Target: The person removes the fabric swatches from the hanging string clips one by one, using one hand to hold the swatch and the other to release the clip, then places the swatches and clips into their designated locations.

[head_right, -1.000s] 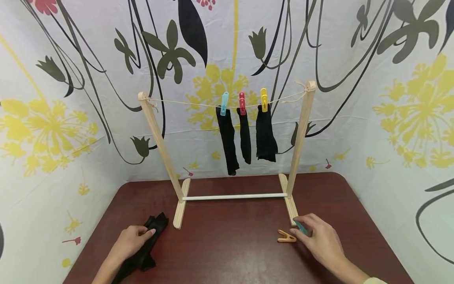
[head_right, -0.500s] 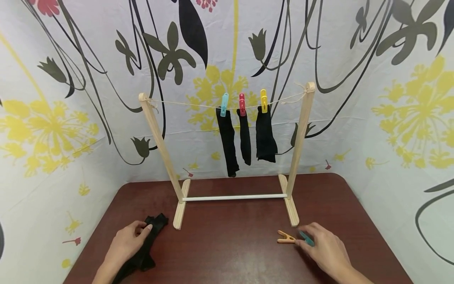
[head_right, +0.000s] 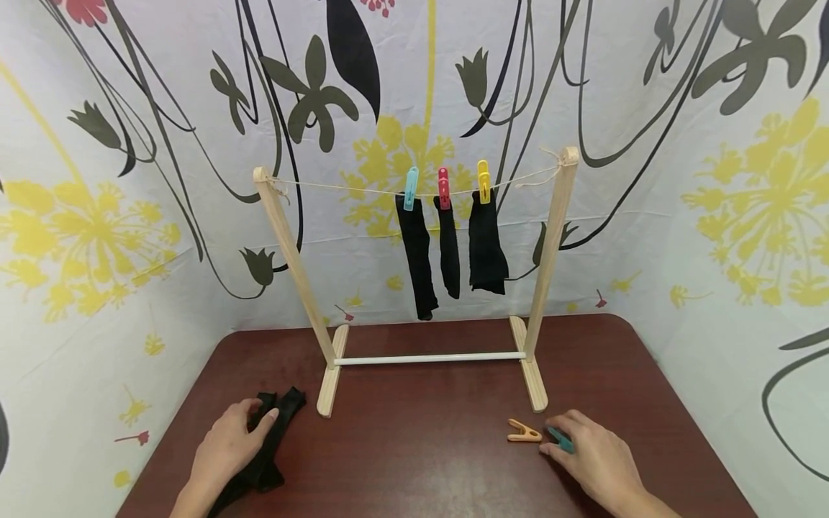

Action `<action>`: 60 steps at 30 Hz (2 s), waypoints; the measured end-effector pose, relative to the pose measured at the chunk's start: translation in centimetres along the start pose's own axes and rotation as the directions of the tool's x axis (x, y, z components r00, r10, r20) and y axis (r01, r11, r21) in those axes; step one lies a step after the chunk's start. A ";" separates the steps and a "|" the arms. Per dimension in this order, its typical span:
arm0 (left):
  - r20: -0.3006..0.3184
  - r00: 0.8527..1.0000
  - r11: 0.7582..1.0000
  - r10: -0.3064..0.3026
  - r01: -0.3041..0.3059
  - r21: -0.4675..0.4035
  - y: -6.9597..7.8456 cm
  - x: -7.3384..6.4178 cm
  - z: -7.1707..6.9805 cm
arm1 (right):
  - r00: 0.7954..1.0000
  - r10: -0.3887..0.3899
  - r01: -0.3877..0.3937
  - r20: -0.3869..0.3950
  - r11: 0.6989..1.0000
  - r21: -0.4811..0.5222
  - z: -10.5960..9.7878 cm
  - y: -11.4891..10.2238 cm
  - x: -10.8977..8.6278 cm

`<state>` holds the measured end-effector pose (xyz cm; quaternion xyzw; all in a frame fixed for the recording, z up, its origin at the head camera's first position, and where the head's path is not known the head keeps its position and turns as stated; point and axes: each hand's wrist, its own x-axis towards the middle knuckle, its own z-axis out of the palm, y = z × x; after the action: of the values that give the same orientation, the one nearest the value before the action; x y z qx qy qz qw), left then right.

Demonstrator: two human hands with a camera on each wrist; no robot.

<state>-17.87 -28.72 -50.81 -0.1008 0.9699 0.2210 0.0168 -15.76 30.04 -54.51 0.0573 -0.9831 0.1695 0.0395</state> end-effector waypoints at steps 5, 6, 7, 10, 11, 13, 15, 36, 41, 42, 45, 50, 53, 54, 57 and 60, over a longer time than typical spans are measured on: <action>-0.075 0.996 0.999 0.052 -0.053 -0.013 0.5 -0.3 -0.1 | 0.999 0.002 -0.002 0.048 1.000 -0.005 0.1 0.1 0.1; -0.089 0.994 0.998 0.057 -0.059 -0.016 0.6 -0.4 -0.1 | 0.999 0.003 -0.002 0.055 1.000 -0.005 0.1 0.1 0.2; -0.100 0.993 0.998 0.061 -0.063 -0.017 0.7 -0.4 0.0 | 0.998 0.003 -0.003 0.060 1.000 -0.005 0.1 0.2 0.2; -0.111 0.992 0.997 0.067 -0.069 -0.020 1.1 -0.5 0.0 | 0.998 0.006 -0.006 0.065 1.000 -0.009 0.2 0.3 0.2; -0.113 0.991 0.997 0.069 -0.071 -0.018 1.2 -0.5 0.1 | 0.998 0.006 -0.005 0.065 1.000 -0.013 0.3 0.4 0.2; -0.114 0.991 0.997 0.075 -0.077 -0.018 1.4 -0.6 0.2 | 0.998 0.001 0.000 0.060 1.000 -0.023 0.3 0.4 0.2; -0.114 0.990 0.996 0.081 -0.083 -0.017 1.6 -0.7 0.3 | 0.998 -0.010 0.012 0.054 0.999 -0.037 0.4 0.5 0.1; -0.275 0.932 0.972 0.236 -0.230 0.056 4.3 -1.7 1.4 | 0.977 -0.089 0.082 -0.193 0.996 -0.044 -1.4 -1.6 -0.5; -0.344 0.899 0.961 0.271 -0.275 0.038 5.2 -1.9 1.2 | 0.892 -0.162 0.181 -0.421 0.983 0.006 -3.0 -3.1 -0.2; -0.356 0.893 0.959 0.275 -0.283 0.029 5.5 -2.0 1.1 | 0.877 -0.164 0.196 -0.451 0.980 0.024 -3.4 -3.4 -0.1; -0.378 0.880 0.951 0.288 -0.309 0.005 6.3 -2.1 0.9 | 0.832 -0.175 0.254 -0.526 0.964 0.081 -4.6 -4.4 0.2; -0.378 0.875 0.934 0.303 -0.351 -0.064 7.8 -2.3 0.3 | 0.745 -0.237 0.390 -0.623 0.913 0.120 -6.4 -5.9 1.0; -0.353 0.879 0.913 0.319 -0.386 -0.135 8.8 -2.2 0.0 | 0.701 -0.259 0.461 -0.664 0.875 0.146 -7.7 -7.0 1.9; -0.344 0.880 0.902 0.327 -0.399 -0.163 9.1 -2.2 -0.2 | 0.694 -0.260 0.477 -0.672 0.865 0.157 -8.2 -7.4 2.2; -0.324 0.879 0.870 0.349 -0.433 -0.237 10.3 -2.1 -0.6 | 0.681 -0.248 0.496 -0.689 0.849 0.185 -9.6 -8.7 3.2; -0.302 0.881 0.836 0.364 -0.452 -0.311 11.4 -2.1 -1.0 | 0.665 -0.234 0.508 -0.709 0.838 0.200 -10.8 -9.9 3.8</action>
<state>-18.11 -18.66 -44.89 0.0836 0.9041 0.3859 -0.1631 -17.67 24.00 -40.74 0.2036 -0.8176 0.3541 0.4059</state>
